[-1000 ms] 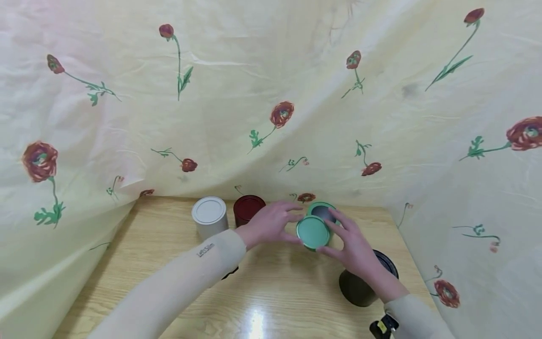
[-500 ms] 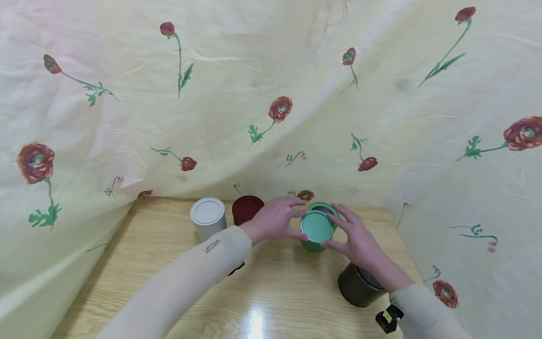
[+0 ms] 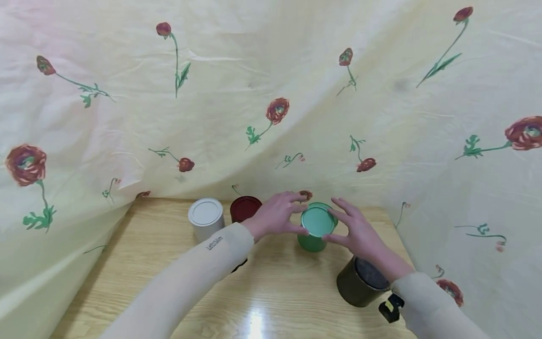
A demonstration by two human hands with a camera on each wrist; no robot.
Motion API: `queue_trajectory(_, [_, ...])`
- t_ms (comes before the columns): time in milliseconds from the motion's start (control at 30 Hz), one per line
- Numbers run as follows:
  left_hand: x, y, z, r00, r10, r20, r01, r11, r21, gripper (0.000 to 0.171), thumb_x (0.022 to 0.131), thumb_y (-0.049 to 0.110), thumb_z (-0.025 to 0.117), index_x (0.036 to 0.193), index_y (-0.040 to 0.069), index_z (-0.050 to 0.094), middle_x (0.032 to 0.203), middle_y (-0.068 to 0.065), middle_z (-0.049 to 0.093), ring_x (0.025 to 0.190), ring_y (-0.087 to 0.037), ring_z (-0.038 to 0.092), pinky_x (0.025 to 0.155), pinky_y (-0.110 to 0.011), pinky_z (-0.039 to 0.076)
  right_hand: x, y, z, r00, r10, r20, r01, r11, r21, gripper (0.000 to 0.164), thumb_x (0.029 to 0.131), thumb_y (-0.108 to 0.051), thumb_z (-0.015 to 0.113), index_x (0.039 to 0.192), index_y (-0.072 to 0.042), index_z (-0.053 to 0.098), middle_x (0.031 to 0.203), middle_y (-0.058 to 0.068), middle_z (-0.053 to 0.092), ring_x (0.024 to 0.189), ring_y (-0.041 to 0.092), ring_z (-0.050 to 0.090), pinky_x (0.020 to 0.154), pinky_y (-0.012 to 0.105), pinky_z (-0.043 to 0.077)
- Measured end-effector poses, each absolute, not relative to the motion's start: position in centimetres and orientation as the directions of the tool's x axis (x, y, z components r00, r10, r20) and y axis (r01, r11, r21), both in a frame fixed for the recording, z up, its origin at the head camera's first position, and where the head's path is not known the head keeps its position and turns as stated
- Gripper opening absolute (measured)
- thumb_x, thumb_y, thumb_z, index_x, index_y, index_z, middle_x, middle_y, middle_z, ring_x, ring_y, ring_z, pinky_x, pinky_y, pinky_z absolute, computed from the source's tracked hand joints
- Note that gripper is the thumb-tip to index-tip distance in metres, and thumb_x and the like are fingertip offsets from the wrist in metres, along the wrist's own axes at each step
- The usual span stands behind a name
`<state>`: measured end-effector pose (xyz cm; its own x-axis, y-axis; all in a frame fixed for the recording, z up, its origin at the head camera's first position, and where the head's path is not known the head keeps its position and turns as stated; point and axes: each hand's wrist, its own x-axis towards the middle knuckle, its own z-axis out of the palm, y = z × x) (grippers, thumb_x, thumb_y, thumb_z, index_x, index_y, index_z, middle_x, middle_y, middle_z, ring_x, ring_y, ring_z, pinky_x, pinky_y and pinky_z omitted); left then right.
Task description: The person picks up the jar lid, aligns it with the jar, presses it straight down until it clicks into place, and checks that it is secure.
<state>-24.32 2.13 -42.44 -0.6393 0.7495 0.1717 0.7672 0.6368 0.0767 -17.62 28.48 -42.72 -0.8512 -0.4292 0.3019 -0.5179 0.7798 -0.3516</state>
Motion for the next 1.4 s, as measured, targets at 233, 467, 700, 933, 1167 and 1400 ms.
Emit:
queue_trajectory(233, [-25.3,2.8,-42.3,-0.647,0.741,0.176,0.761,0.642,0.094,0.077,0.091,0.069,0.074,0.150,0.022,0.064,0.161,-0.002,0.054,0.148,-0.020,0.050,0.124,-0.035,0.039,-18.7,29.1,-42.4,-0.850,-0.434,0.299,-0.521,0.776,-0.356,0.073,0.082,-0.021,0.094,0.141,0.008,0.063,0.160,0.029,0.044,0.144,0.059,0.039,0.105,0.079,0.041])
queue_trajectory(467, [-26.5,3.4,-42.3,-0.655,0.730,0.194,0.754,0.646,0.117,0.077,0.090,0.067,0.077,0.149,0.020,0.065,0.157,-0.003,0.058,0.146,-0.020,0.052,0.124,-0.035,0.039,-19.9,29.5,-41.8,-0.851,-0.445,0.278,-0.521,0.780,-0.347,0.071,0.083,-0.023,0.094,0.141,0.007,0.064,0.159,0.030,0.045,0.143,0.059,0.040,0.105,0.078,0.042])
queue_trajectory(700, [-27.6,4.0,-42.7,-0.664,0.726,0.177,0.747,0.654,0.117,0.076,0.091,0.069,0.074,0.149,0.020,0.065,0.159,-0.001,0.057,0.147,-0.018,0.050,0.125,-0.033,0.038,-21.1,29.9,-41.7,-0.854,-0.442,0.273,-0.515,0.788,-0.338,0.070,0.082,-0.023,0.094,0.139,0.007,0.066,0.157,0.032,0.047,0.142,0.061,0.040,0.104,0.079,0.042])
queue_trajectory(933, [-28.5,4.3,-43.0,-0.685,0.713,0.150,0.729,0.671,0.139,0.075,0.091,0.067,0.075,0.150,0.022,0.064,0.160,-0.001,0.055,0.149,-0.017,0.049,0.125,-0.033,0.037,-22.0,30.0,-41.8,-0.869,-0.438,0.229,-0.493,0.798,-0.347,0.070,0.084,-0.024,0.092,0.140,0.007,0.064,0.157,0.033,0.046,0.144,0.062,0.037,0.107,0.080,0.039])
queue_trajectory(1167, [-29.2,4.5,-43.1,-0.697,0.706,0.125,0.717,0.677,0.166,0.073,0.092,0.065,0.075,0.150,0.021,0.064,0.161,-0.001,0.055,0.150,-0.018,0.048,0.126,-0.034,0.036,-23.0,30.1,-41.9,-0.890,-0.425,0.166,-0.455,0.809,-0.372,0.071,0.089,-0.026,0.089,0.144,0.008,0.061,0.159,0.033,0.043,0.145,0.062,0.036,0.108,0.081,0.038])
queue_trajectory(1400, [-29.9,4.8,-43.7,-0.701,0.699,0.142,0.712,0.676,0.188,0.073,0.092,0.064,0.076,0.148,0.019,0.066,0.160,-0.002,0.055,0.149,-0.019,0.049,0.125,-0.034,0.037,-24.0,30.3,-41.9,-0.887,-0.434,0.158,-0.461,0.809,-0.364,0.071,0.087,-0.025,0.090,0.143,0.008,0.062,0.156,0.035,0.046,0.143,0.061,0.039,0.108,0.079,0.039])
